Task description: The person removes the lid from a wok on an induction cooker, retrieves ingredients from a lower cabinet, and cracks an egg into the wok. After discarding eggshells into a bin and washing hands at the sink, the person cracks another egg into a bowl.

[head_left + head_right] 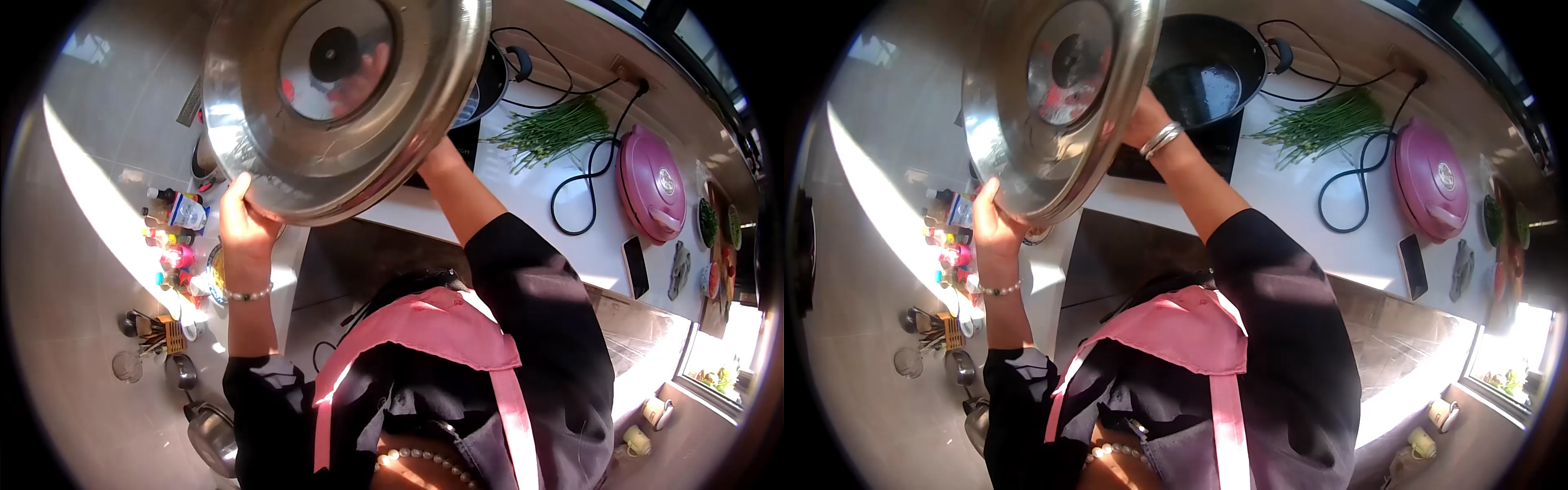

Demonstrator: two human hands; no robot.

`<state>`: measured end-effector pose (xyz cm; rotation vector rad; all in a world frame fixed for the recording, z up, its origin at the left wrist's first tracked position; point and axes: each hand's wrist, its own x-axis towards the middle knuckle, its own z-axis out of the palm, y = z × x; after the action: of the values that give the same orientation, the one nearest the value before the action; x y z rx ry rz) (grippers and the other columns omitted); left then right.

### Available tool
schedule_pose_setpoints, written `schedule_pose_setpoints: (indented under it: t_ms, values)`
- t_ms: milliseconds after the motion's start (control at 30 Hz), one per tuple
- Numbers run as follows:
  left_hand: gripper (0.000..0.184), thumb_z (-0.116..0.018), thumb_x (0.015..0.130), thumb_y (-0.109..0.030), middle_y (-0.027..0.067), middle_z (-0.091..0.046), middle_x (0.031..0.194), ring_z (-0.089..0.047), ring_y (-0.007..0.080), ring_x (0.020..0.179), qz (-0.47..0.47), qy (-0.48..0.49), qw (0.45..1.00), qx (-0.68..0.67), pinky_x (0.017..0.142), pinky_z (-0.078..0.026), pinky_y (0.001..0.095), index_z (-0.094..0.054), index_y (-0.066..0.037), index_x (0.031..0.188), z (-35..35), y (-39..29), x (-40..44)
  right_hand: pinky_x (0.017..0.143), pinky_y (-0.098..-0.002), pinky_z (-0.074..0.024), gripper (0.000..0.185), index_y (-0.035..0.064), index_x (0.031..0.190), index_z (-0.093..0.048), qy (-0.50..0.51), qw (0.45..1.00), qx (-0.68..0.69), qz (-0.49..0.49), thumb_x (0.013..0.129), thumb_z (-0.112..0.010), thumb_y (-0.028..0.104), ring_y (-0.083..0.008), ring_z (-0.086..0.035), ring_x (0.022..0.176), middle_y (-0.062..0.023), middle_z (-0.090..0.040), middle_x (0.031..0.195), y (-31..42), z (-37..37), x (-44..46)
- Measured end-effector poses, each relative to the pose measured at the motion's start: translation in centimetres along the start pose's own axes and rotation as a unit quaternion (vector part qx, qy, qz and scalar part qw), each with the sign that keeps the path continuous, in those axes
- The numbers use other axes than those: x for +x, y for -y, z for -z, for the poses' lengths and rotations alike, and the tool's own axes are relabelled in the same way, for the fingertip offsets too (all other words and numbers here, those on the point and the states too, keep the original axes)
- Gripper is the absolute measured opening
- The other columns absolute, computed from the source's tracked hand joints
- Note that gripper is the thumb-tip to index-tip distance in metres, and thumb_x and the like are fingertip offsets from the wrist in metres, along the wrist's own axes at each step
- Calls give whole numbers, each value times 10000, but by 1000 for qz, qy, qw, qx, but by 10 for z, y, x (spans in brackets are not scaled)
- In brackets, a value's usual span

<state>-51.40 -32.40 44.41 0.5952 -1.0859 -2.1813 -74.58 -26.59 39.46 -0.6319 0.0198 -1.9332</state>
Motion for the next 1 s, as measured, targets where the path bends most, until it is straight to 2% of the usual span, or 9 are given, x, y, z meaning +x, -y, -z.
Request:
schedule_pose_setpoints:
  t_ms: [67, 100, 133, 233, 467, 533, 733, 833, 1000]
  values:
    - [370, -421, 874, -206, 138, -528, 1163, -518, 284, 1061, 10, -94, 995, 40, 904, -413, 431, -441, 4, 1178, -43, 11, 22, 704, -314, -494, 444, 110, 1084, -501, 95, 993, -43, -52, 850, -507, 486, -160, -553, 836, -31, -564, 1014, 47, 25, 19]
    - [359, -442, 866, -202, 132, -547, 1134, -531, 279, 1035, 27, -2, 999, 28, 866, -435, 418, -448, -16, 1173, -45, 18, 35, 675, -283, -497, 433, 87, 1110, -506, 58, 998, -16, -23, 857, -528, 437, -145, -552, 796, -40, -565, 990, 66, 29, 21]
    - [388, -457, 864, -242, 129, -553, 1127, -523, 279, 1055, 56, -73, 993, 72, 907, -410, 412, -461, -13, 1176, -64, 23, 48, 677, -283, -496, 430, 87, 1111, -506, 36, 999, -18, -8, 857, -528, 434, -145, -552, 797, -40, -564, 990, 88, 32, 24]
    - [372, -424, 917, -314, 55, -563, 1121, -516, 203, 1058, 14, 179, 983, 21, 921, -392, 357, -488, -34, 1155, -104, 32, 62, 683, -281, -494, 424, 86, 1115, -506, -6, 995, -88, 44, 859, -530, 424, -143, -550, 802, -41, -563, 992, 150, 35, 29]
    - [322, -422, 924, -353, 195, -440, 1278, -545, 140, 911, 79, 277, 956, -51, 811, -449, 285, -476, -159, 1175, -38, 47, 73, 698, -277, -489, 409, 85, 1123, -507, -82, 936, -316, 135, 863, -533, 400, -139, -547, 814, -42, -561, 996, 258, 17, 34]
    - [266, -445, 918, -299, 176, -520, 1192, -514, 127, 767, 129, 149, 977, -77, 714, -434, 264, -497, -153, 1134, 21, 62, 62, 702, -276, -488, 405, 84, 1125, -507, -108, 904, -385, 153, 864, -533, 393, -137, -546, 817, -43, -561, 997, 275, 13, 33]
    - [171, -481, 902, -248, 129, -544, 1154, -530, 122, 774, 186, -86, 979, -3, 710, -468, 248, -481, -122, 1017, 193, 121, 13, 714, -273, -484, 394, 83, 1132, -508, -162, 786, -572, 168, 867, -536, 373, -134, -543, 827, -44, -559, 1001, 291, 5, 37]
    - [171, -447, 909, -207, 141, -570, 1122, -519, 117, 742, 234, -172, 956, -43, 688, -462, 241, -480, -110, 1046, 221, 134, 0, 720, -271, -482, 388, 82, 1136, -508, -173, 728, -643, 164, 869, -537, 363, -132, -542, 832, -45, -558, 1003, 288, 5, 48]
    - [165, -433, 910, -183, 139, -566, 1134, -518, 117, 745, 192, -154, 967, -61, 705, -456, 252, -500, -93, 1031, 231, 140, 0, 730, -268, -478, 379, 81, 1141, -509, -153, 632, -743, 159, 871, -539, 346, -129, -540, 840, -46, -556, 1006, 255, 11, 82]
